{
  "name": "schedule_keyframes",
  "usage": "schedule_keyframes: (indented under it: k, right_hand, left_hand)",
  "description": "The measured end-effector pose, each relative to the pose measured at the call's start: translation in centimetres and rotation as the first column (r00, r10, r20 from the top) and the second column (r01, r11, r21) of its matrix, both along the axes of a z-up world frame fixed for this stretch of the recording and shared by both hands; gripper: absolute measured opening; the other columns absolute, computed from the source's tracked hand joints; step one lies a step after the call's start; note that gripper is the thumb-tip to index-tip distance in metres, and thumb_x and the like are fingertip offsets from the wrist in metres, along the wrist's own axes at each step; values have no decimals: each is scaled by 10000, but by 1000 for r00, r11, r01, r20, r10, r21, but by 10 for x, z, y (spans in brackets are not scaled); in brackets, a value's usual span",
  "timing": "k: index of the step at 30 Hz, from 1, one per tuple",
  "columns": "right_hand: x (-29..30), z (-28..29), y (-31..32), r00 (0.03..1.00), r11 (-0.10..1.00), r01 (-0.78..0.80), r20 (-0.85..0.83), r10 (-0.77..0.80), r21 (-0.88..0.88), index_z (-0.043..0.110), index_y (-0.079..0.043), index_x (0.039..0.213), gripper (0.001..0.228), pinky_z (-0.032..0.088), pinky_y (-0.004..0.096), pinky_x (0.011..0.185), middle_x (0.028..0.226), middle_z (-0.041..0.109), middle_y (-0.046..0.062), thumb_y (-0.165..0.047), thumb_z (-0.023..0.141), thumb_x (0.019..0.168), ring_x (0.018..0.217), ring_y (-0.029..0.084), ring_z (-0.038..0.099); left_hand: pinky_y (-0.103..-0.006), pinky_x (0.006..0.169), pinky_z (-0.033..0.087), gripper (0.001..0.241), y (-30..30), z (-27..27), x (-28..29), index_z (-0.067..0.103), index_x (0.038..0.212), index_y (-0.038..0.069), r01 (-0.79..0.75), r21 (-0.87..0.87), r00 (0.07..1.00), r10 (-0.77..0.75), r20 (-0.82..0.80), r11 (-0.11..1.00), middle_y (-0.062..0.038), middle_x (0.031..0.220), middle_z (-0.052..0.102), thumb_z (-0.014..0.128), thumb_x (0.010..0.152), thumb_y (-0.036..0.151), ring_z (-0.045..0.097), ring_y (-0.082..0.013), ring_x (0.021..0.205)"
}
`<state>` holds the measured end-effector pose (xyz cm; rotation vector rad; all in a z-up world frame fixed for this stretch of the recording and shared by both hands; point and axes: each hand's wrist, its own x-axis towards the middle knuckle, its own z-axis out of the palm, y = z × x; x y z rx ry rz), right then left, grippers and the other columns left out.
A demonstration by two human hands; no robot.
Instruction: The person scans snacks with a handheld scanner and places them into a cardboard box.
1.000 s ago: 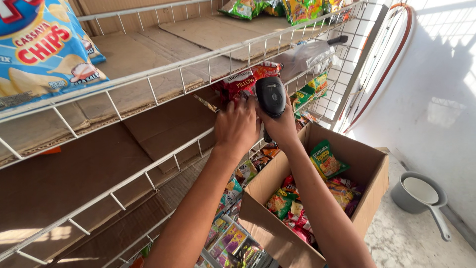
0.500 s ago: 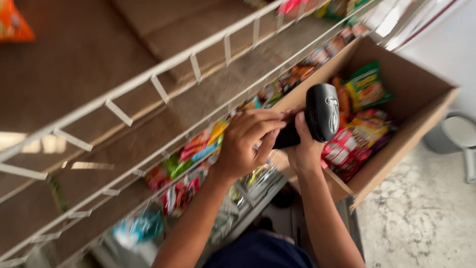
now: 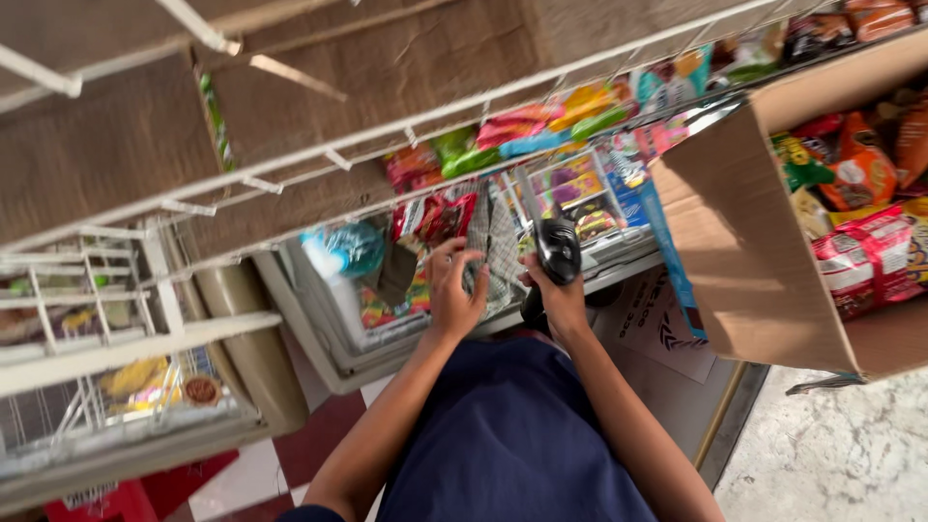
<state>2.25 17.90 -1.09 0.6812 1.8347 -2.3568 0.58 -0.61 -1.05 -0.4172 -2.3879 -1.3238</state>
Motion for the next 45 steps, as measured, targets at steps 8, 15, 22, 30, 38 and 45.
schedule_keyframes:
  k: [8, 15, 22, 30, 38, 45]
  right_hand:
    - [3, -5, -23, 977, 974, -211, 12, 211, 80, 704, 0, 1110, 233, 589, 323, 784, 1048, 763, 105, -171, 721, 954, 846, 159, 723]
    - [0, 3, -25, 978, 978, -206, -20, 206, 37, 706, -7, 1093, 219, 551, 316, 748, 1027, 750, 99, -176, 721, 954, 835, 151, 695]
    - [-7, 6, -26, 974, 974, -224, -20, 225, 32, 706, -10, 1075, 265, 543, 308, 745, 1004, 746, 102, -246, 738, 958, 826, 152, 686]
    - [-15, 0, -19, 966, 966, -253, -34, 255, 59, 713, -14, 1089, 305, 555, 332, 771, 1034, 747, 99, -277, 757, 940, 863, 175, 716]
    - [-19, -6, -15, 989, 989, -144, -8, 144, 33, 688, -46, 1092, 315, 556, 330, 776, 1040, 722, 85, -273, 796, 902, 904, 165, 716]
    - [-20, 2, -9, 996, 1000, -19, -91, 18, -6, 637, -34, 1170, 433, 562, 323, 935, 1108, 715, 70, -143, 859, 814, 1023, 158, 671]
  left_hand:
    - [-447, 973, 492, 569, -10, -58, -5, 423, 1363, 80, -329, 82, 874, 271, 402, 941, -243, 1333, 445, 727, 932, 295, 522, -345, 1193]
    - [-420, 862, 542, 757, -15, -71, -30, 296, 1383, 97, -610, 209, 548, 216, 808, 764, -123, 1139, 697, 765, 876, 407, 703, -266, 1021]
    - [-400, 870, 547, 792, -22, -68, -38, 465, 1359, 76, -640, 160, 471, 219, 855, 752, -113, 1075, 704, 708, 845, 628, 705, -231, 991]
    - [-381, 827, 539, 712, -27, -85, -50, 568, 1261, 63, -646, 153, 466, 228, 855, 748, -94, 1042, 706, 650, 868, 651, 708, -218, 907]
    - [-280, 704, 490, 460, -27, -100, -35, 648, 1086, 6, -474, 579, 730, -72, 680, 664, -40, 903, 695, 694, 975, 450, 601, -93, 781]
    - [-275, 702, 469, 468, -17, -73, -6, 641, 1175, 3, -133, 638, 864, -227, 450, 759, -39, 924, 661, 706, 1006, 434, 580, -89, 818]
